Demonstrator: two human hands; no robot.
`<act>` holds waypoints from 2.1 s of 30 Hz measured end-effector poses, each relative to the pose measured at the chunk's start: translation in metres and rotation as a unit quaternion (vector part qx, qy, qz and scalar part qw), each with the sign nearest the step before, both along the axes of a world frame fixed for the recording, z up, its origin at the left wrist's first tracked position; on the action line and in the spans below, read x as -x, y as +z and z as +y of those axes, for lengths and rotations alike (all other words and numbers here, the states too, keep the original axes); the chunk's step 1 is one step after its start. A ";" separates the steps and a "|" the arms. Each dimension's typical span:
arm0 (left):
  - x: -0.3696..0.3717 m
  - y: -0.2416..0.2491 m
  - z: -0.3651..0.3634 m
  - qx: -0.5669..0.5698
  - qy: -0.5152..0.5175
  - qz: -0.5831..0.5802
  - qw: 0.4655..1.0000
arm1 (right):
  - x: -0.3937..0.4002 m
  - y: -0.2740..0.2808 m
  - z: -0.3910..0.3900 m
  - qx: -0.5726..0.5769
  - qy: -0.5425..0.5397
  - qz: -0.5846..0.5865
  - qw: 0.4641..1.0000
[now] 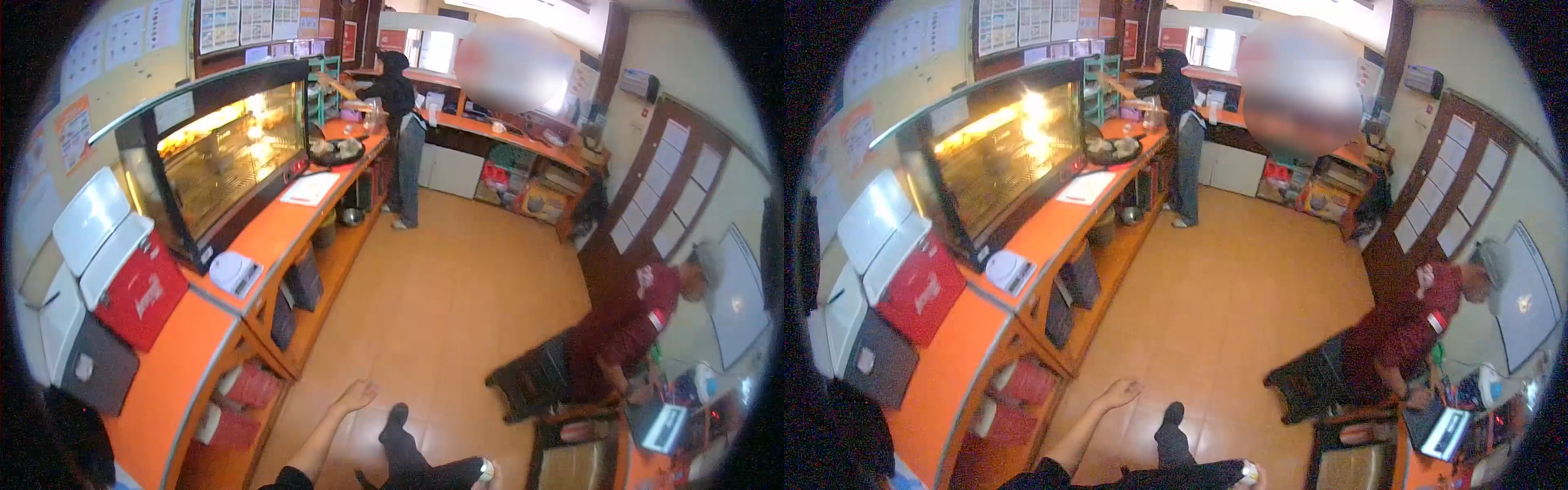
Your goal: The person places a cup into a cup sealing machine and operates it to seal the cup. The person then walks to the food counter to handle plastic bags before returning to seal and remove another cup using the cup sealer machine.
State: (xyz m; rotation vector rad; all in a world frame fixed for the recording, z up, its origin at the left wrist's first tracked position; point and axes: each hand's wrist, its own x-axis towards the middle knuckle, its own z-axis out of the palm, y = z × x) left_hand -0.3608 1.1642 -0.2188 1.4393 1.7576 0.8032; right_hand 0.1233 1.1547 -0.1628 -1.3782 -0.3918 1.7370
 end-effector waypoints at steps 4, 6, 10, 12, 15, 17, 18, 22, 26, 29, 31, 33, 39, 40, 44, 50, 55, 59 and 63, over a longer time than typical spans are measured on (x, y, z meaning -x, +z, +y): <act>0.094 -0.021 0.144 -0.094 0.104 -0.083 0.987 | 0.103 -0.026 0.147 0.030 -0.014 0.098 0.995; 0.156 -0.015 0.172 -0.022 0.117 -0.010 0.993 | 0.151 -0.030 0.222 0.034 -0.013 0.155 0.987; 0.248 0.015 0.138 0.131 0.159 0.013 0.978 | 0.280 -0.014 0.405 -0.028 0.147 0.103 0.983; 0.282 0.020 0.130 0.180 0.236 -0.028 0.954 | 0.379 0.020 0.510 -0.113 0.231 -0.035 0.966; 0.324 0.016 0.167 0.217 0.307 -0.081 0.923 | 0.540 0.093 0.647 -0.292 0.334 -0.221 0.869; 0.360 0.010 0.216 0.231 0.339 -0.115 0.905 | 0.639 0.104 0.732 -0.365 0.353 -0.199 0.838; 0.383 0.009 0.248 0.229 0.345 -0.122 0.902 | 0.683 0.110 0.770 -0.371 0.354 -0.197 0.835; 0.489 0.010 0.407 0.178 0.304 -0.103 0.930 | 0.844 0.101 0.919 -0.488 0.311 -0.227 0.783; 0.601 0.051 0.577 0.078 0.237 -0.056 0.967 | 0.953 0.144 1.031 -0.565 0.260 -0.393 0.678; 0.664 0.106 0.688 0.010 0.231 -0.084 0.969 | 1.033 0.138 1.136 -0.557 0.254 -0.403 0.680; 0.698 0.130 0.745 -0.023 0.233 -0.107 0.966 | 1.090 0.153 1.180 -0.522 0.279 -0.416 0.690; 0.726 0.131 0.786 -0.034 0.255 -0.126 0.958 | 1.147 0.140 1.232 -0.534 0.326 -0.421 0.657; 0.758 0.104 0.828 0.051 0.426 -0.187 0.884 | 1.302 0.094 1.309 -0.582 0.501 -0.405 0.495; 0.752 0.105 0.827 0.075 0.467 -0.205 0.857 | 1.322 0.093 1.311 -0.583 0.525 -0.410 0.466; 0.742 0.125 0.843 0.144 0.578 -0.248 0.764 | 1.380 0.114 1.317 -0.695 0.503 -0.436 0.272; 0.737 0.160 0.864 0.191 0.674 -0.273 0.660 | 1.607 0.114 1.313 -0.749 0.514 -0.240 0.342; 0.731 0.177 0.878 0.212 0.722 -0.284 0.595 | 1.776 0.082 1.308 -0.821 0.412 -0.210 0.334; 0.723 0.184 0.884 0.222 0.746 -0.298 0.553 | 1.797 0.074 1.306 -0.785 0.485 -0.256 0.289; 0.714 0.187 0.885 0.223 0.763 -0.310 0.522 | 1.792 0.083 1.313 -0.783 0.497 -0.217 0.304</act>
